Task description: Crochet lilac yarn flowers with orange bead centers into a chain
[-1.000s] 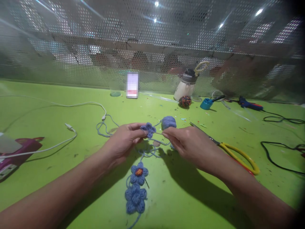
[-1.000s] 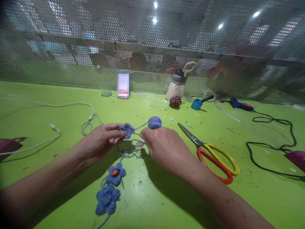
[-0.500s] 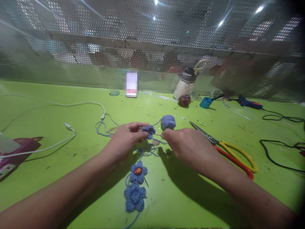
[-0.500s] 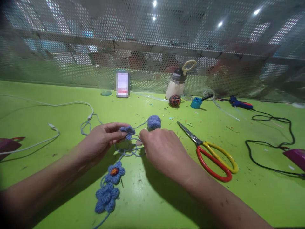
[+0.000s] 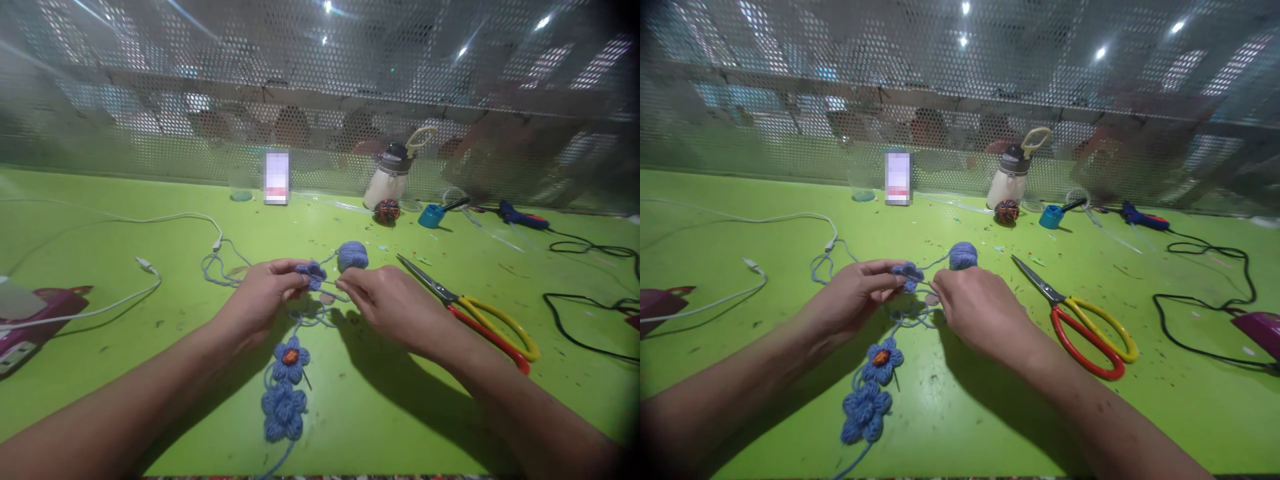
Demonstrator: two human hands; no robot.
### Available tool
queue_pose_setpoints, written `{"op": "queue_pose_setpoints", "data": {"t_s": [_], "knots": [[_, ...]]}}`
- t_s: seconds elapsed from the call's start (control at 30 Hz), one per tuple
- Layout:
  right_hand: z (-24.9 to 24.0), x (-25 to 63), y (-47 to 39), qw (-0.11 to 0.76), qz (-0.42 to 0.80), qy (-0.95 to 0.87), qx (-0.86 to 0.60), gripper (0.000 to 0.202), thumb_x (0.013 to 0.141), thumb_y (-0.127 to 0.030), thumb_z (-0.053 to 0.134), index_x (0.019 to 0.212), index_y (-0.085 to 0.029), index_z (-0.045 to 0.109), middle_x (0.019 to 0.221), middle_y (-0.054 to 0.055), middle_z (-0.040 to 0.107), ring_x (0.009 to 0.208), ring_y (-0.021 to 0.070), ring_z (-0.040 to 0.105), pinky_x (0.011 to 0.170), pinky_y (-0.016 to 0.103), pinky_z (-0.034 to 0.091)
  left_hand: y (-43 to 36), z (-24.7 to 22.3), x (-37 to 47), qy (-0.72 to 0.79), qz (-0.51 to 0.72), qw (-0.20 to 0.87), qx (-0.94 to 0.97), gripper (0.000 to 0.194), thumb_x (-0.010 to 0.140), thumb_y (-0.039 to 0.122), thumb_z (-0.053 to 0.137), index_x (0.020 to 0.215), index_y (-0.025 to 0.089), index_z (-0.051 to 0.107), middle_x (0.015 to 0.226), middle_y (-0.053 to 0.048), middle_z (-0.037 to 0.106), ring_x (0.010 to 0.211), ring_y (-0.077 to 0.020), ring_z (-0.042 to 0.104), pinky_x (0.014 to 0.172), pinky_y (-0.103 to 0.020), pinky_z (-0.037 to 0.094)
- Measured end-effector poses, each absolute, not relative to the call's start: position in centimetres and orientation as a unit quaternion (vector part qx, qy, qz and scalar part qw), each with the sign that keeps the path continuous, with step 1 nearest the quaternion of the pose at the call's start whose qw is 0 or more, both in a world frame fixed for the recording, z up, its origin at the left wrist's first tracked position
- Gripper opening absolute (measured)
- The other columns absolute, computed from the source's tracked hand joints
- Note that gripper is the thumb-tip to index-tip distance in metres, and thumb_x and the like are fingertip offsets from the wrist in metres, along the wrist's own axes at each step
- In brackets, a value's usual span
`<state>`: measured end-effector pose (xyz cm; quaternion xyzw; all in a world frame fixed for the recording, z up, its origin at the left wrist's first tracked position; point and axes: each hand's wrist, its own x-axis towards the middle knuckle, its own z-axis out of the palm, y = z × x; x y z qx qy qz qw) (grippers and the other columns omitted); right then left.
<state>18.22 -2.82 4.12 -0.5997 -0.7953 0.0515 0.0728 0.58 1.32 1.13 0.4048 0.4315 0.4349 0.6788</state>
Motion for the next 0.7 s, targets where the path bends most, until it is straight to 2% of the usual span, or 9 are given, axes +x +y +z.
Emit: {"op": "queue_pose_setpoints", "data": {"t_s": [0.17, 0.4, 0.5, 0.7], "knots": [[4.5, 19.0, -1.8, 0.145, 0.216, -0.785, -0.563, 0.032, 0.097, -0.027, 0.044, 0.072, -0.016, 0.062, 0.061, 0.001, 0.059, 0.053, 0.0104, 0.047, 0.055, 0.025, 0.033, 1.4, 1.3, 0.4, 0.429, 0.432, 0.698, 0.377, 0.015, 0.067, -0.004, 0.067, 0.074, 0.008, 0.073, 0.077, -0.009, 0.070, 0.068, -0.0119, 0.059, 0.065, -0.023, 0.045], [4.2, 20.0, -0.9, 0.173, 0.381, -0.738, -0.530, 0.033, 0.096, -0.033, 0.044, 0.087, -0.013, 0.069, 0.055, 0.000, 0.060, 0.045, 0.0085, 0.041, 0.048, 0.022, 0.033, 1.5, 1.8, 0.1, 0.418, 0.415, 0.722, 0.363, 0.017, 0.068, -0.005, 0.066, 0.077, 0.007, 0.073, 0.086, -0.011, 0.070, 0.072, -0.0127, 0.059, 0.066, -0.023, 0.046], [4.0, 20.2, -0.8, 0.182, 0.385, -0.742, -0.517, 0.034, 0.096, -0.034, 0.044, 0.087, -0.013, 0.069, 0.056, 0.000, 0.061, 0.046, 0.0083, 0.040, 0.048, 0.022, 0.033, 1.5, 1.9, 0.0, 0.412, 0.412, 0.724, 0.369, 0.017, 0.070, -0.005, 0.066, 0.077, 0.008, 0.073, 0.088, -0.011, 0.070, 0.073, -0.0126, 0.059, 0.066, -0.022, 0.046], [4.0, 20.1, -0.8, 0.200, 0.308, -0.784, -0.500, 0.037, 0.095, -0.032, 0.046, 0.069, -0.013, 0.063, 0.060, 0.001, 0.060, 0.055, 0.0101, 0.048, 0.058, 0.025, 0.038, 1.4, 1.9, 0.0, 0.410, 0.409, 0.730, 0.365, 0.018, 0.069, -0.006, 0.066, 0.079, 0.008, 0.073, 0.085, -0.009, 0.070, 0.069, -0.0112, 0.059, 0.065, -0.022, 0.046]]}}
